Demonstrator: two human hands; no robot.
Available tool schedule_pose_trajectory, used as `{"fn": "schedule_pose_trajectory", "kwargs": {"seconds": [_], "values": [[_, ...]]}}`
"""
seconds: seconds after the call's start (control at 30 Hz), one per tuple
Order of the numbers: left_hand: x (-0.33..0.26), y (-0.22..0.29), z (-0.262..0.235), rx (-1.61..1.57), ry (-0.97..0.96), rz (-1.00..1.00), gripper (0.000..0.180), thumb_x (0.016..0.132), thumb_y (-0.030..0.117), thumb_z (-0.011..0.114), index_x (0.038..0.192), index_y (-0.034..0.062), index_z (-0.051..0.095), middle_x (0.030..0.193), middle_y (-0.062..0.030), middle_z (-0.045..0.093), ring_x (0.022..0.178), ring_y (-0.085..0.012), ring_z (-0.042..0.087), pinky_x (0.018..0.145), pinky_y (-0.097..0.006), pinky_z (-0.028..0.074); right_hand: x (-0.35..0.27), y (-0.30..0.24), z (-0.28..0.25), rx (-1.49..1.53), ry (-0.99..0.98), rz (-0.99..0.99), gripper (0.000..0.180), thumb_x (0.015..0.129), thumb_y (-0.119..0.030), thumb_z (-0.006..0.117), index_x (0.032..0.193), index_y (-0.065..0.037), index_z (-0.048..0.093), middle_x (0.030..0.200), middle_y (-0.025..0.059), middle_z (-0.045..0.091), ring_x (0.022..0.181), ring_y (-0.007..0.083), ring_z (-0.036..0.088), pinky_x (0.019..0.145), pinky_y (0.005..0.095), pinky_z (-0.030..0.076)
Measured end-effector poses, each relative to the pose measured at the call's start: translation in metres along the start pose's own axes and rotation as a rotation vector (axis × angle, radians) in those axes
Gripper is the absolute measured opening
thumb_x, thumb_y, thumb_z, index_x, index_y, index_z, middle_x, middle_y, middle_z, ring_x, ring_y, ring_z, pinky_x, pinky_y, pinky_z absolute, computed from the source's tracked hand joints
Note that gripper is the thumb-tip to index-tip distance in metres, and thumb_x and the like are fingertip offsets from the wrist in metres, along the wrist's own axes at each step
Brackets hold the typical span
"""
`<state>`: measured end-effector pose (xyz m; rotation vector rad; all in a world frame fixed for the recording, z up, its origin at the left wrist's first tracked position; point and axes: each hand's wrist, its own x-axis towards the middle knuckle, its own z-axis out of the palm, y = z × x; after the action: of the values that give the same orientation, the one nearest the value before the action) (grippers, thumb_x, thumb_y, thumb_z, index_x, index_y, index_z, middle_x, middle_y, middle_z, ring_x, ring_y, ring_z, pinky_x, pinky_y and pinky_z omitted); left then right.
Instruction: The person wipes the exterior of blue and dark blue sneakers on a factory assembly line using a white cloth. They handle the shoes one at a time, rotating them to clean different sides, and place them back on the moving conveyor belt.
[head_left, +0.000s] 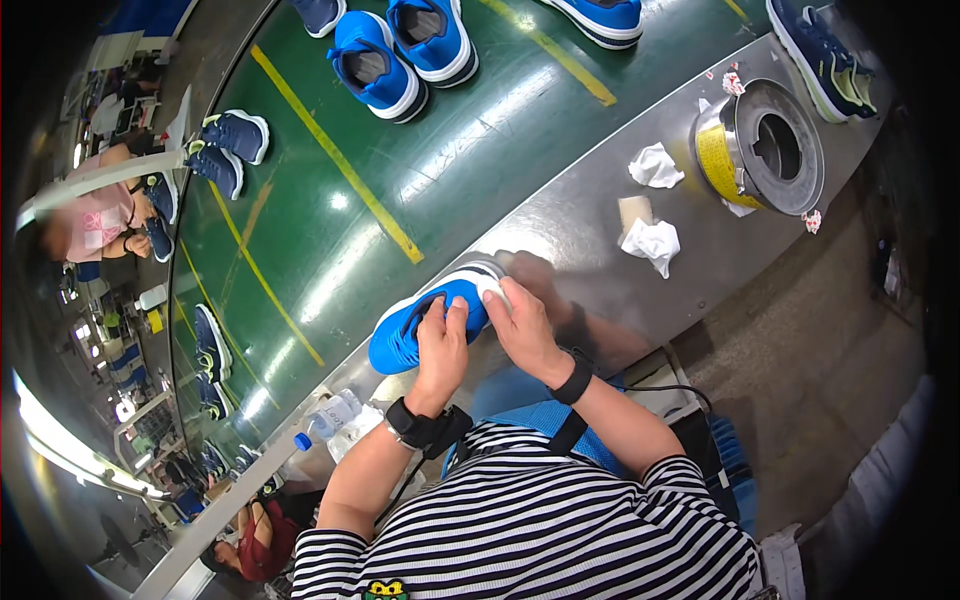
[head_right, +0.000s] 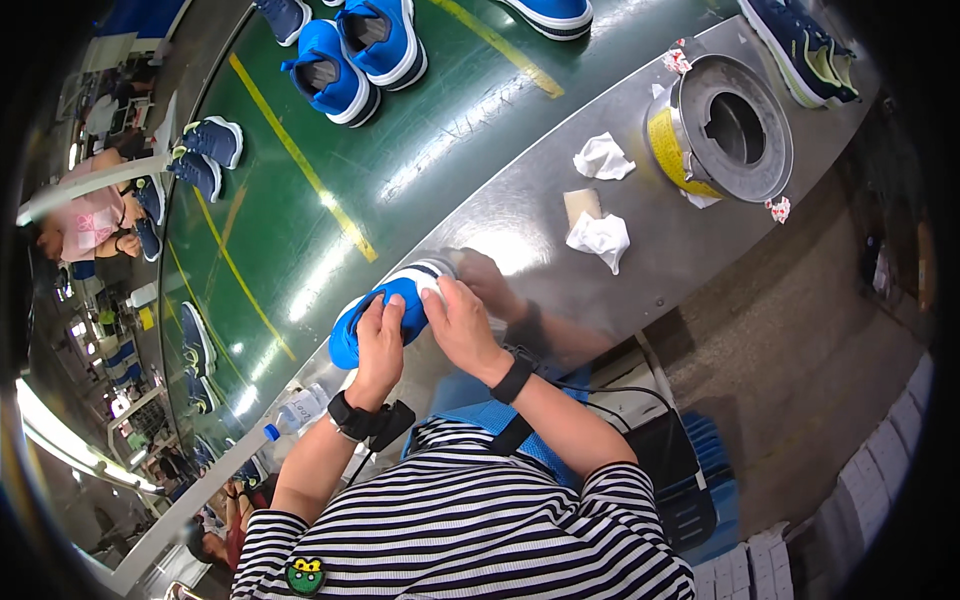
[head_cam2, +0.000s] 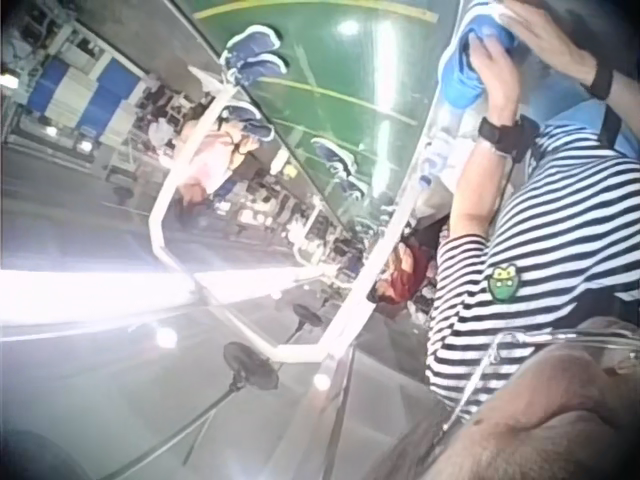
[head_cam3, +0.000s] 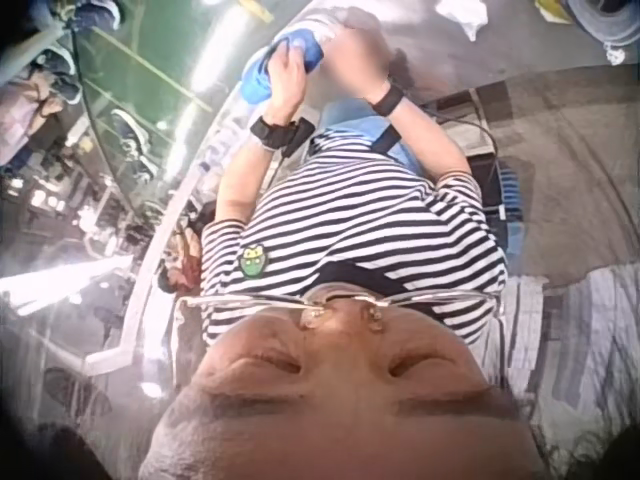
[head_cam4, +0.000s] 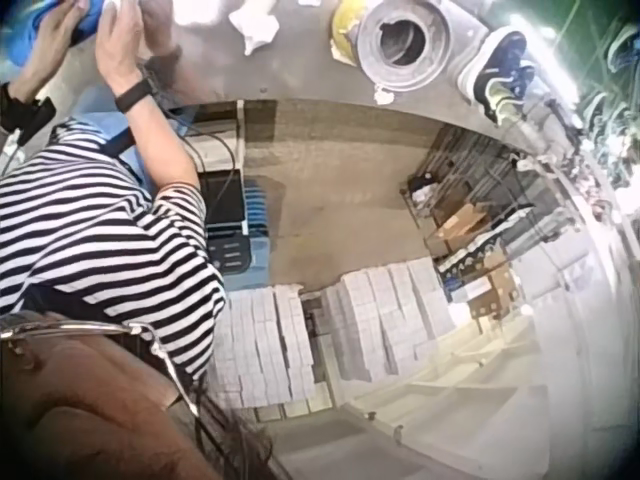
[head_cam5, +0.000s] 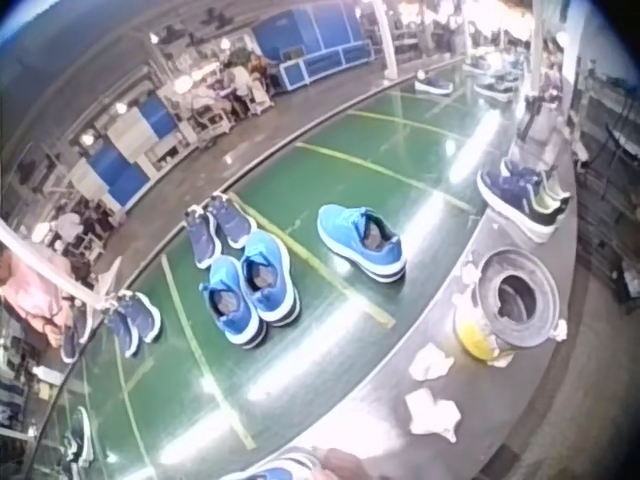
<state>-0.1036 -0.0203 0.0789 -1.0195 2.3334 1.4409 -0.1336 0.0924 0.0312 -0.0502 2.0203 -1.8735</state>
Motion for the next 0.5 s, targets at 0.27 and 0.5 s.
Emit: {"fn": "schedule_pose_trajectory", "kwargs": {"seconds": [0.27, 0.5], "values": [[-0.003, 0.001, 0.001, 0.07, 0.008, 0.046, 0.037, 0.088, 0.022, 0.047, 0.092, -0.0146, 0.05, 0.063, -0.0109, 0.049, 0.06, -0.0141, 0.043, 0.052, -0.029, 0.037, -0.001, 0.005, -0.002, 0.05, -0.069, 0.06, 0.023, 0.086, -0.018, 0.048, 0.076, 0.002, 0.043, 0.067, 0.0183, 0.045, 0.058, 0.0271, 0.039, 0.056, 0.0331, 0.038], [-0.004, 0.0, 0.0, 0.108, 0.007, 0.022, 0.046, 0.088, 0.025, 0.046, 0.104, -0.0185, 0.045, 0.068, -0.0177, 0.053, 0.063, -0.0195, 0.05, 0.059, -0.032, 0.04, -0.009, 0.006, 0.001, 0.015, -0.021, -0.038, 0.02, 0.086, -0.016, 0.048, 0.077, 0.002, 0.044, 0.066, 0.0197, 0.045, 0.057, 0.0316, 0.044, 0.055, 0.0351, 0.038]]}}
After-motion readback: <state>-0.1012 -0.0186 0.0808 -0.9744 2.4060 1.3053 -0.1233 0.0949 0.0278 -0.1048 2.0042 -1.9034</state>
